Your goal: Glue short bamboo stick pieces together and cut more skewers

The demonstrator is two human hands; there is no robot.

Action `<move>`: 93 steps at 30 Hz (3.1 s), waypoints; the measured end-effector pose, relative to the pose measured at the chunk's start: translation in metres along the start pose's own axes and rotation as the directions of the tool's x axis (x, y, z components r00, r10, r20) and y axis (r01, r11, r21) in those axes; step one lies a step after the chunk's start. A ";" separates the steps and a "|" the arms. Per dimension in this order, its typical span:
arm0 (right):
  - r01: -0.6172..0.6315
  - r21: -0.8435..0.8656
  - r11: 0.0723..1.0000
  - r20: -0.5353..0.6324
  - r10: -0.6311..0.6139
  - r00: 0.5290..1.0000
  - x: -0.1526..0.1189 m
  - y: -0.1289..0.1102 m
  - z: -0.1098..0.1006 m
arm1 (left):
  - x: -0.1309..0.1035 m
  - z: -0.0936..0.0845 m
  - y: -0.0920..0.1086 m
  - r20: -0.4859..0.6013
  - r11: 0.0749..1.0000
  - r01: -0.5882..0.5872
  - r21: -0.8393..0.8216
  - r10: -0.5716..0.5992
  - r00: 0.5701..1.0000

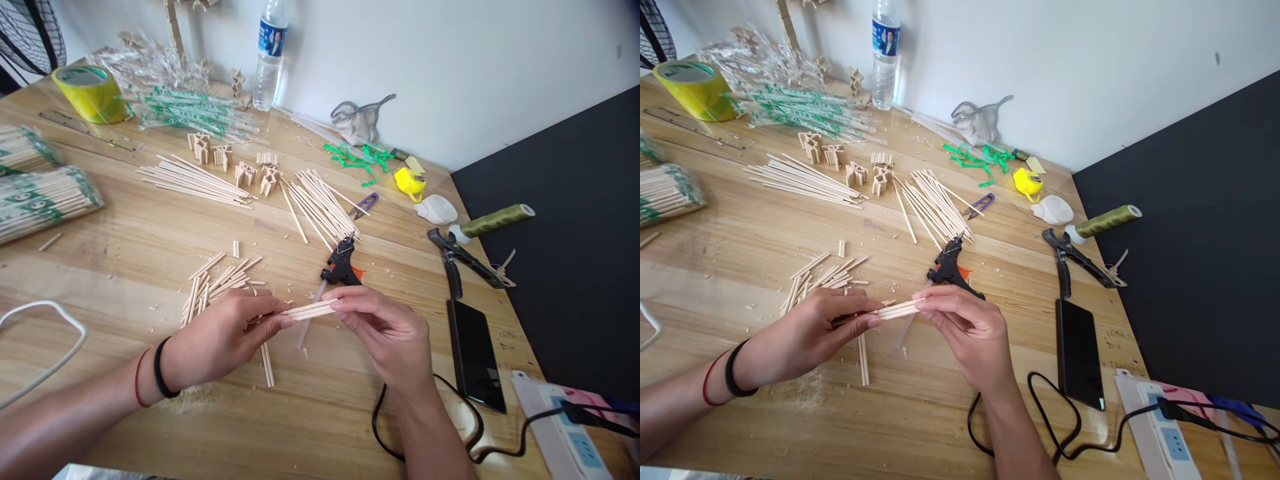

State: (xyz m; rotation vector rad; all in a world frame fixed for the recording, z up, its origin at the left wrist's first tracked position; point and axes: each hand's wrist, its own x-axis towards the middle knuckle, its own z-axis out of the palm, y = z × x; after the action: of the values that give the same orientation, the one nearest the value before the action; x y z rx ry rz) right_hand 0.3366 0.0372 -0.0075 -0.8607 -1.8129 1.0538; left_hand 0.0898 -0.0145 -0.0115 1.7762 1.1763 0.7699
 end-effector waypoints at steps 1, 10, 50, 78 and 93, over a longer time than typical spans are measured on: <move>0.001 0.001 1.000 0.001 -0.001 1.000 0.000 0.000 0.000 | 0.000 0.000 -0.001 -0.001 1.000 0.002 0.000 -0.002 1.000; 0.011 -0.001 1.000 0.006 -0.011 1.000 0.002 0.002 -0.001 | 0.000 0.001 -0.002 -0.003 1.000 -0.023 0.007 0.023 1.000; 0.161 -0.048 0.986 -0.050 -0.164 0.985 -0.002 0.002 0.007 | -0.004 0.008 -0.008 -0.066 0.928 -0.227 0.295 0.257 0.964; -0.175 0.338 0.925 -0.058 0.205 0.977 -0.007 0.000 0.011 | -0.007 0.007 -0.002 -0.066 0.882 -0.227 0.413 0.278 0.958; -0.012 0.175 0.985 -0.062 0.023 0.998 -0.006 -0.001 0.009 | -0.007 0.010 -0.002 -0.039 0.846 -0.238 0.477 0.291 0.956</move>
State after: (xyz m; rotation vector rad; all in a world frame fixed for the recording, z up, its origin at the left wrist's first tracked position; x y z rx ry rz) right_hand 0.3309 0.0285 -0.0109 -0.7964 -1.6355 1.1643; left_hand 0.0952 -0.0237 -0.0181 2.3641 1.2819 0.7955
